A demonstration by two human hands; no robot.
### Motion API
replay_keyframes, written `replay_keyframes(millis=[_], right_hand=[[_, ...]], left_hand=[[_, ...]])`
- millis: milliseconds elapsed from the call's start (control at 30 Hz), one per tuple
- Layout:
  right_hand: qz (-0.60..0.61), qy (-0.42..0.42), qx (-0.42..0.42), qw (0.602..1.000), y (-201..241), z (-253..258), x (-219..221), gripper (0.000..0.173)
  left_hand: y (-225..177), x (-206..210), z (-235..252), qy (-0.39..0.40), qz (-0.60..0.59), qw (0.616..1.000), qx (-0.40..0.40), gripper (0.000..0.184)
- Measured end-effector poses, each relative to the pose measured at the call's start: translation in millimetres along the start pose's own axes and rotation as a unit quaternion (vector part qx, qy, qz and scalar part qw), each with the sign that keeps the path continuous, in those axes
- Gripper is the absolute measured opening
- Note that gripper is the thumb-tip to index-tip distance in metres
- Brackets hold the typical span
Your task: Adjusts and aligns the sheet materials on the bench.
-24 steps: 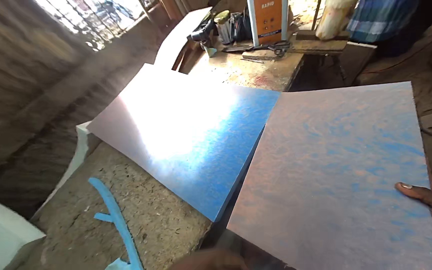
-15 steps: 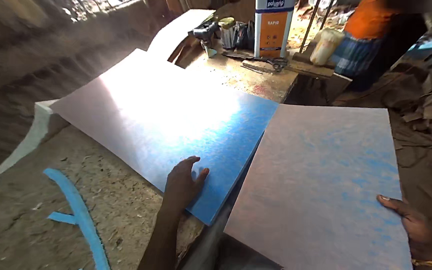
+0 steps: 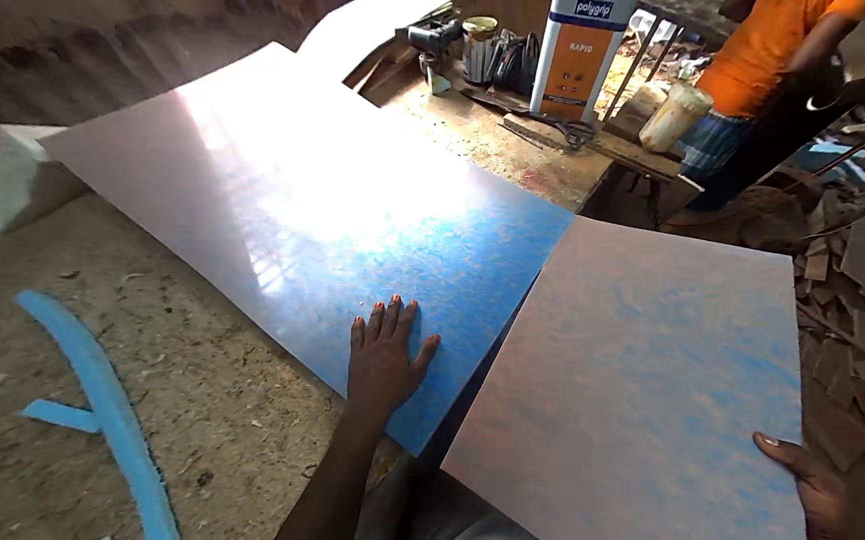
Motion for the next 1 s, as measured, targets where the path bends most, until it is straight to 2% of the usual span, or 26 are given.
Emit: replay_keyframes(millis=[267, 1000], right_hand=[[-0.01, -0.021, 0.007, 1.0, -5.3, -3.5, 0.6, 0.028], [-0.018, 0.006, -0.017, 1.0, 4.7, -6.9, 15.3, 0.026]], left_hand=[[1.5, -0.3, 1.2, 0.0, 0.001, 1.0, 0.004, 0.078], [1.2, -1.4, 3.2, -0.008, -0.008, 1.0, 0.003, 0.079]])
Point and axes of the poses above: each hand's wrist, its own z-axis towards the middle knuckle, its own x-axis out of the palm, y = z × x, the point moved 5 cm from there along z, towards the middle knuckle, and after that the axes turned 3 degrees about y, right-handed, at the moved point
